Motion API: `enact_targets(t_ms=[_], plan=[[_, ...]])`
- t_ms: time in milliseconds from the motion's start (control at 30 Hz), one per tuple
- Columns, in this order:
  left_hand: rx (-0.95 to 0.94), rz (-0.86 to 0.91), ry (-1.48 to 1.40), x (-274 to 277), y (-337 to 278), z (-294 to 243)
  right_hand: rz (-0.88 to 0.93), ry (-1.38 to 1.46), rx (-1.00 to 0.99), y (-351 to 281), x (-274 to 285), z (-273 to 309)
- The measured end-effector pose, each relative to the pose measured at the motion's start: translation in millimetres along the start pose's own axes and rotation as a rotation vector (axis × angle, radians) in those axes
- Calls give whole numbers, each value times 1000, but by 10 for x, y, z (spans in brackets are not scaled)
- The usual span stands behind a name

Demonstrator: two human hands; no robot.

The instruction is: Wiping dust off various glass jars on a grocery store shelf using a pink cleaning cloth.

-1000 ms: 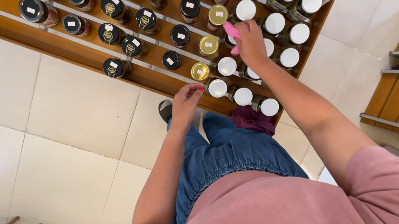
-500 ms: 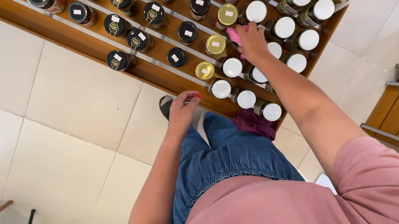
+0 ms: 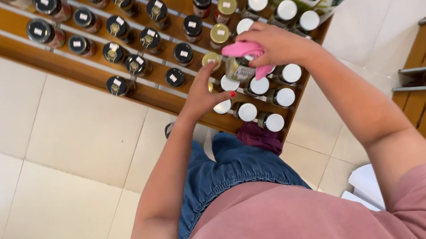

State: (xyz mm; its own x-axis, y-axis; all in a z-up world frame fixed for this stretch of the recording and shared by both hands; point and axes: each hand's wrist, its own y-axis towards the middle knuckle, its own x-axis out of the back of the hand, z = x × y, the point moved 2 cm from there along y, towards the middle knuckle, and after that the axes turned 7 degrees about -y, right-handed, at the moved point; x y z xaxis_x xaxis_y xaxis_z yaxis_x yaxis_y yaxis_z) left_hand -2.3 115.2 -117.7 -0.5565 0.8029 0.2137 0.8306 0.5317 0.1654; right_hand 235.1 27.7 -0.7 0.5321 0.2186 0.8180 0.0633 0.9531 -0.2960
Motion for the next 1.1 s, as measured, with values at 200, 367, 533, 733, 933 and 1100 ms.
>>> enact_targets(t_ms=[200, 367, 533, 733, 933, 1100], plan=[[153, 412, -375, -60, 359, -849, 90, 105, 195, -455, 650, 818], [335, 307, -645, -42, 312, -730, -167, 249, -72, -517, 513, 403], [281, 381, -627, 96, 461, -985, -692, 497, -82, -478, 679, 750], [323, 439, -634, 200, 543, -982, -459, 549, -122, -469, 393, 1084], [6, 491, -481, 293, 459, -1267, -708, 182, 96, -688, 280, 1609], [96, 450, -501, 260, 454, -1423, -1200, 295, 41, -650, -197, 1215]])
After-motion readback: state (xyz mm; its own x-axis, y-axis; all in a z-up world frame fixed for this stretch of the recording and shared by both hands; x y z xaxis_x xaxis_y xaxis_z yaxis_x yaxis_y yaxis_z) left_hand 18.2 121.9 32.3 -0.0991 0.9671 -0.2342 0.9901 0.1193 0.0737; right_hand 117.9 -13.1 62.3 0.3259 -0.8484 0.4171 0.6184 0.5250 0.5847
